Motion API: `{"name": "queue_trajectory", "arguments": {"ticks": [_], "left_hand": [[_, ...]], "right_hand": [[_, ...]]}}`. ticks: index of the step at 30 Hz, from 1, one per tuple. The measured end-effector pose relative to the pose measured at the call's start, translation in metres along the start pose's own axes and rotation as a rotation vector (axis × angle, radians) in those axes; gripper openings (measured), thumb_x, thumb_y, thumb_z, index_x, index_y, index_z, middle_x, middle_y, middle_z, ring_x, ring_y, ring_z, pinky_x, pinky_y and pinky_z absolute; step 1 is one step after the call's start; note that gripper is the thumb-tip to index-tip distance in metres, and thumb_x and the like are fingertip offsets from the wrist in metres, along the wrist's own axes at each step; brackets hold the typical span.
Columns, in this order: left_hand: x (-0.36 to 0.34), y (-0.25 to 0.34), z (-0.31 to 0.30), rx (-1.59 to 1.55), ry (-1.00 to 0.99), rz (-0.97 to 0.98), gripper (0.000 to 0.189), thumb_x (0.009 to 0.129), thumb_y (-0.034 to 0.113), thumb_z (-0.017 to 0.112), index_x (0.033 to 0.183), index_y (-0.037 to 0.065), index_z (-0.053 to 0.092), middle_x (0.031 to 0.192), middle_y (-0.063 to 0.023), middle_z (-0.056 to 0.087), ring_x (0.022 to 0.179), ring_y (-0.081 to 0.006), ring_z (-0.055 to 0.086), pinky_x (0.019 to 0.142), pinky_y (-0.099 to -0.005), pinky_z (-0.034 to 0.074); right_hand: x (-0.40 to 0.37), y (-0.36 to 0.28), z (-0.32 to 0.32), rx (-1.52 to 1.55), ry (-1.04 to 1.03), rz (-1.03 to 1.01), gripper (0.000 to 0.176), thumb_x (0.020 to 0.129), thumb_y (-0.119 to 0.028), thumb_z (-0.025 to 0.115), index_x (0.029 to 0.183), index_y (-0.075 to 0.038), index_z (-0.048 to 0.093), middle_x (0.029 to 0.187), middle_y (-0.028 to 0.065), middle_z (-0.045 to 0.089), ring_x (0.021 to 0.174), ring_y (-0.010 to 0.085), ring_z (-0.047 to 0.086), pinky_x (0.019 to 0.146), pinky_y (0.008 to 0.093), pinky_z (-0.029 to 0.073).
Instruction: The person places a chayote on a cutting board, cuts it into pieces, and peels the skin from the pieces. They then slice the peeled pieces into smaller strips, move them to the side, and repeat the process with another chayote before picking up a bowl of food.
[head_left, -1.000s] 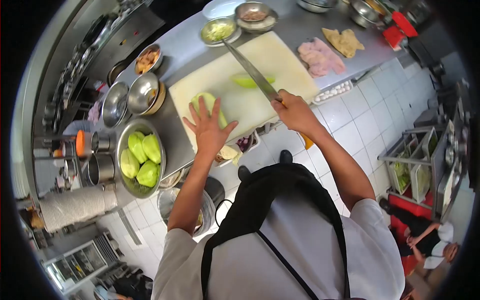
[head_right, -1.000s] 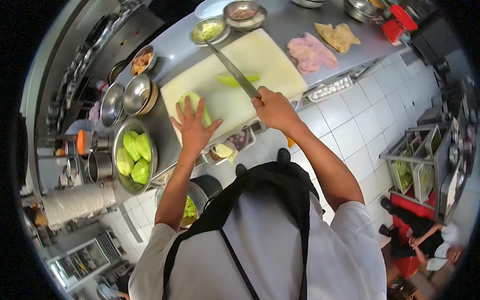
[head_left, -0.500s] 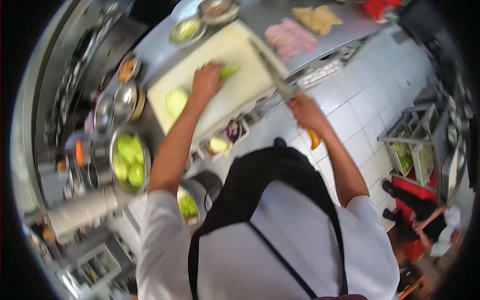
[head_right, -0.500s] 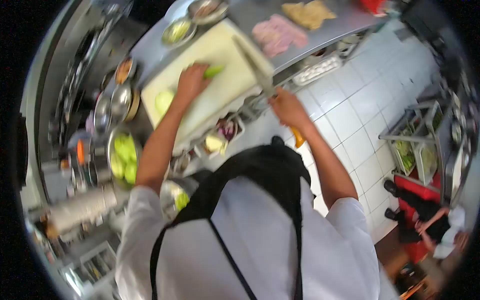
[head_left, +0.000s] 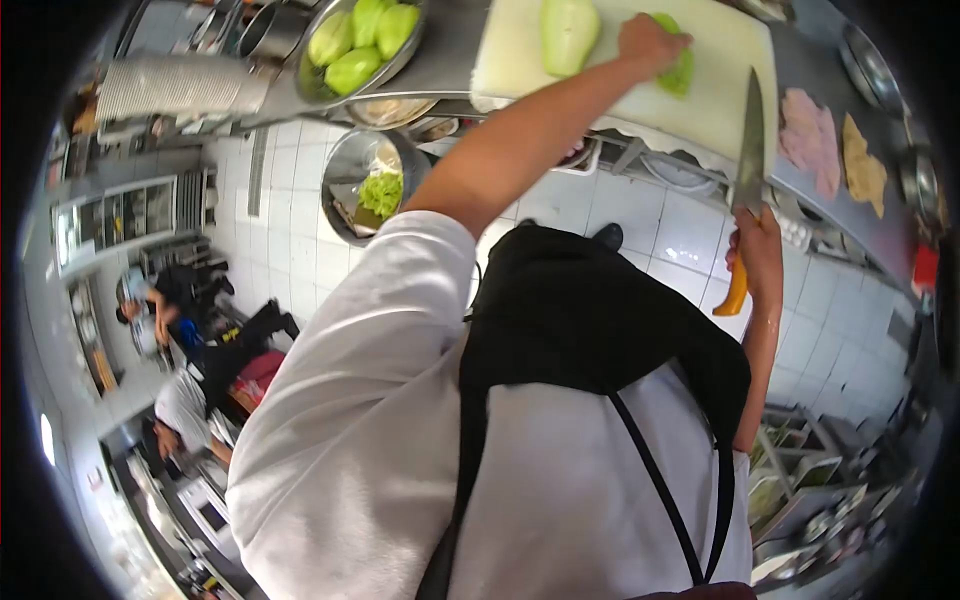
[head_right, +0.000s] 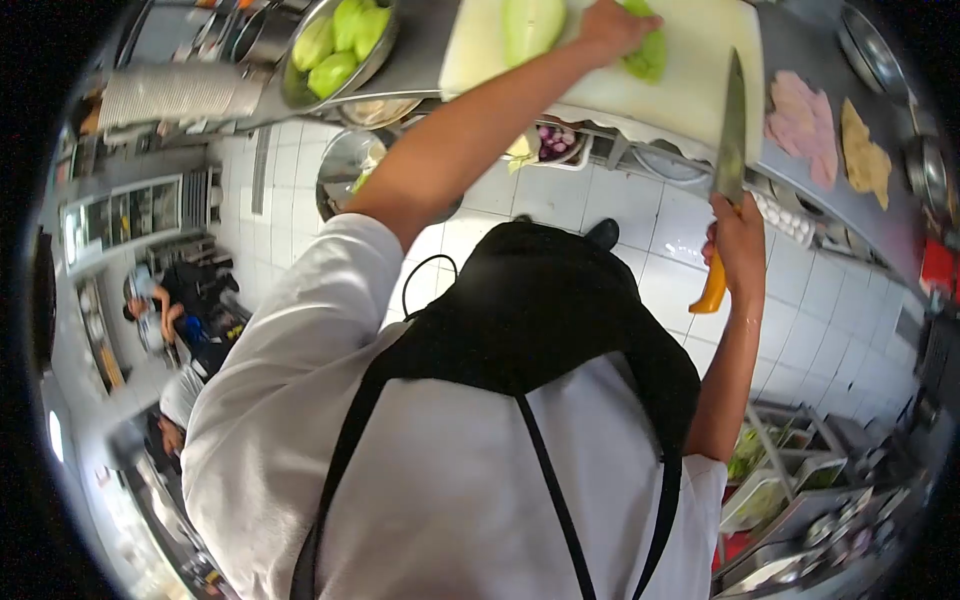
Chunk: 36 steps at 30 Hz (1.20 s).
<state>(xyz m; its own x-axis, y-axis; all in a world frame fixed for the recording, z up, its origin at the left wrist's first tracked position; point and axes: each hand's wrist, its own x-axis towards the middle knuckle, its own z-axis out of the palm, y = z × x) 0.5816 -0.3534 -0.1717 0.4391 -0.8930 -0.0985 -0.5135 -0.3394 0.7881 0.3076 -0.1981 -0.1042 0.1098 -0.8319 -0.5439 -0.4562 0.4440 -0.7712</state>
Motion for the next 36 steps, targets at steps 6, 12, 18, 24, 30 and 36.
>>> {"name": "queue_trajectory", "arguments": {"ticks": [6, 12, 18, 24, 30, 36], "left_hand": [[-0.107, 0.009, -0.049, 0.128, 0.029, 0.259, 0.078, 0.075, 0.048, 0.08, 0.131, -0.002, 0.06, 0.103, -0.0244, 0.071, 0.1, -0.0357, 0.068, 0.088, -0.0458, 0.054], [-0.236, -0.112, -0.136, -0.435, -0.474, -0.18, 0.08, 0.078, 0.034, 0.083, 0.139, -0.006, 0.05, 0.109, -0.0183, 0.068, 0.089, -0.0193, 0.067, 0.069, -0.0303, 0.056], [-0.268, -0.255, -0.171, -0.18, -0.127, -0.274, 0.06, 0.08, 0.033, 0.079, 0.127, 0.0, 0.064, 0.095, -0.0177, 0.074, 0.087, -0.0277, 0.071, 0.079, -0.0373, 0.054], [-0.28, -0.235, -0.162, -0.307, -0.218, -0.183, 0.057, 0.084, 0.028, 0.079, 0.131, 0.001, 0.06, 0.096, -0.015, 0.072, 0.086, -0.0222, 0.068, 0.078, -0.0346, 0.054], [-0.256, -0.15, -0.13, -0.363, -0.274, 0.148, 0.05, 0.089, 0.016, 0.076, 0.133, 0.001, 0.058, 0.104, -0.0083, 0.067, 0.088, -0.0135, 0.063, 0.077, -0.028, 0.053], [-0.187, -0.022, -0.096, -0.154, -0.158, 0.425, 0.055, 0.083, 0.019, 0.079, 0.13, 0.0, 0.058, 0.123, -0.0199, 0.059, 0.104, -0.0275, 0.061, 0.086, -0.0345, 0.052]], "right_hand": [[-0.005, -0.008, 0.011, -0.137, 0.05, -0.013, 0.02, 0.1, -0.027, 0.051, 0.103, -0.007, 0.052, 0.064, 0.0038, 0.05, 0.044, 0.0136, 0.05, 0.039, 0.0298, 0.041], [0.004, 0.004, 0.015, -0.275, 0.112, -0.11, 0.025, 0.101, -0.029, 0.049, 0.102, -0.005, 0.05, 0.063, 0.0052, 0.048, 0.042, 0.0163, 0.05, 0.037, 0.0322, 0.042], [-0.008, -0.001, 0.026, -0.345, 0.22, -0.147, 0.031, 0.098, -0.029, 0.051, 0.111, -0.001, 0.048, 0.074, 0.0183, 0.06, 0.047, 0.0288, 0.06, 0.04, 0.0409, 0.05], [-0.01, -0.011, 0.034, -0.421, 0.263, -0.118, 0.035, 0.095, -0.022, 0.051, 0.119, 0.003, 0.049, 0.081, 0.0218, 0.064, 0.05, 0.0314, 0.064, 0.042, 0.043, 0.053], [-0.017, -0.009, 0.029, -0.298, 0.223, -0.212, 0.027, 0.094, -0.022, 0.052, 0.108, 0.0, 0.046, 0.076, 0.0173, 0.056, 0.047, 0.027, 0.059, 0.037, 0.0401, 0.048], [-0.003, 0.003, 0.011, -0.235, 0.16, -0.265, 0.025, 0.091, -0.015, 0.051, 0.104, 0.006, 0.048, 0.076, 0.024, 0.062, 0.048, 0.031, 0.064, 0.043, 0.041, 0.053]]}}
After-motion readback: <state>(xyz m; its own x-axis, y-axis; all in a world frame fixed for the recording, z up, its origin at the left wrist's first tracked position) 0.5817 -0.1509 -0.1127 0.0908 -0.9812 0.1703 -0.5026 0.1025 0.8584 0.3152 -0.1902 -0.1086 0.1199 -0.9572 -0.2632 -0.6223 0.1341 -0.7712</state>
